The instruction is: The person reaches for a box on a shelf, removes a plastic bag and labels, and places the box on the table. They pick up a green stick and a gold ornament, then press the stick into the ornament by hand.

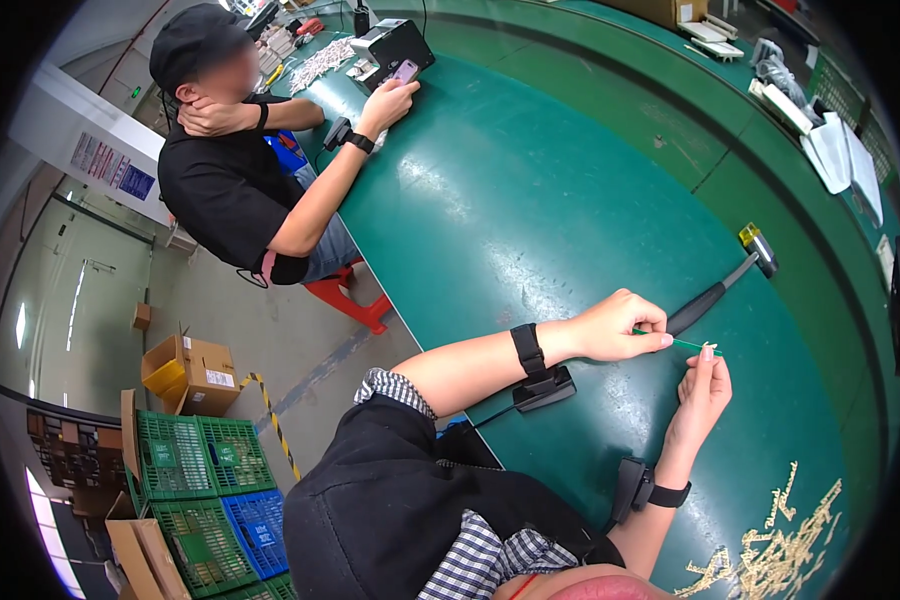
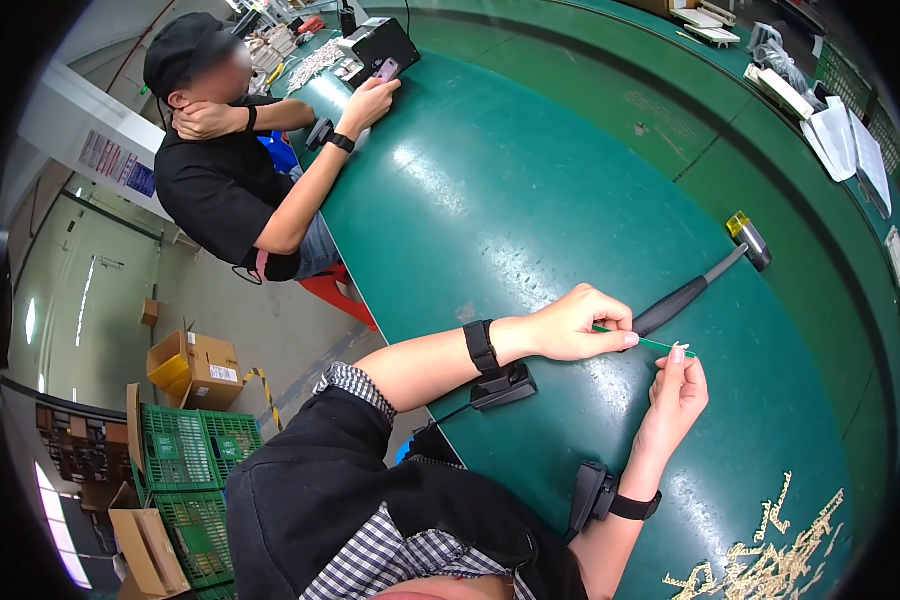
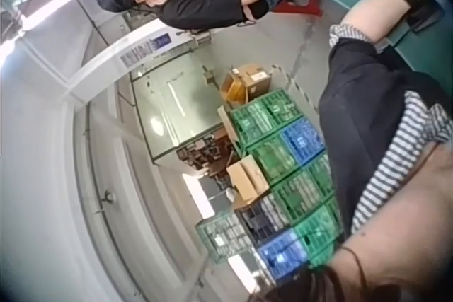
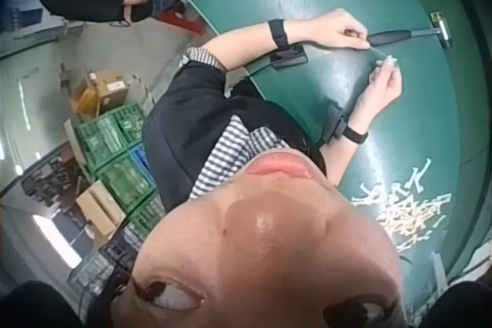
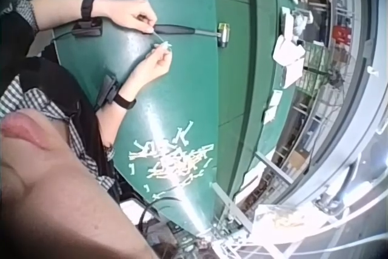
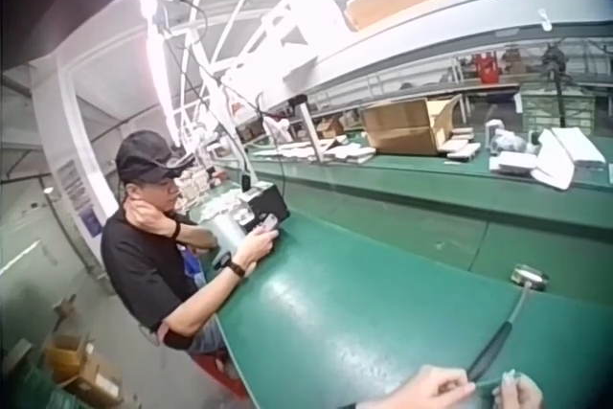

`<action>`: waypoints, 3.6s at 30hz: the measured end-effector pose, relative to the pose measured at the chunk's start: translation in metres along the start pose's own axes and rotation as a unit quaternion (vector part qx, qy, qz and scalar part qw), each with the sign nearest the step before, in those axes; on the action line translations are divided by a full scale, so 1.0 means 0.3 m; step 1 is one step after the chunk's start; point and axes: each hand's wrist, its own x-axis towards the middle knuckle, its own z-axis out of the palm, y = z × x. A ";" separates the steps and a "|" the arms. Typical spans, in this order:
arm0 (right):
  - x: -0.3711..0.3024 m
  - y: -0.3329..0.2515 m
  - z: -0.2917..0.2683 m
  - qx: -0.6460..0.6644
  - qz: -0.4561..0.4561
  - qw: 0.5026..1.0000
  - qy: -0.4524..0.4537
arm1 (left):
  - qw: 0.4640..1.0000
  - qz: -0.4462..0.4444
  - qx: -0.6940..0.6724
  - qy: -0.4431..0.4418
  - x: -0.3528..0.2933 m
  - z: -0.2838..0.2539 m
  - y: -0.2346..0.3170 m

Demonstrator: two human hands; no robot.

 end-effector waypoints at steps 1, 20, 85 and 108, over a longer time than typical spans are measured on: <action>0.001 0.001 0.000 0.004 -0.001 1.000 -0.003 | 1.000 0.002 -0.001 0.000 0.000 0.001 -0.003; 0.010 0.017 0.002 0.062 -0.045 0.997 0.020 | 1.000 0.020 0.020 -0.012 -0.002 0.001 0.001; 0.015 0.033 -0.013 0.001 -0.028 0.999 -0.043 | 0.998 -0.043 0.024 -0.039 -0.001 0.000 -0.003; 0.009 0.014 -0.003 0.036 -0.061 0.997 -0.024 | 0.998 -0.028 0.043 -0.047 0.003 -0.005 0.007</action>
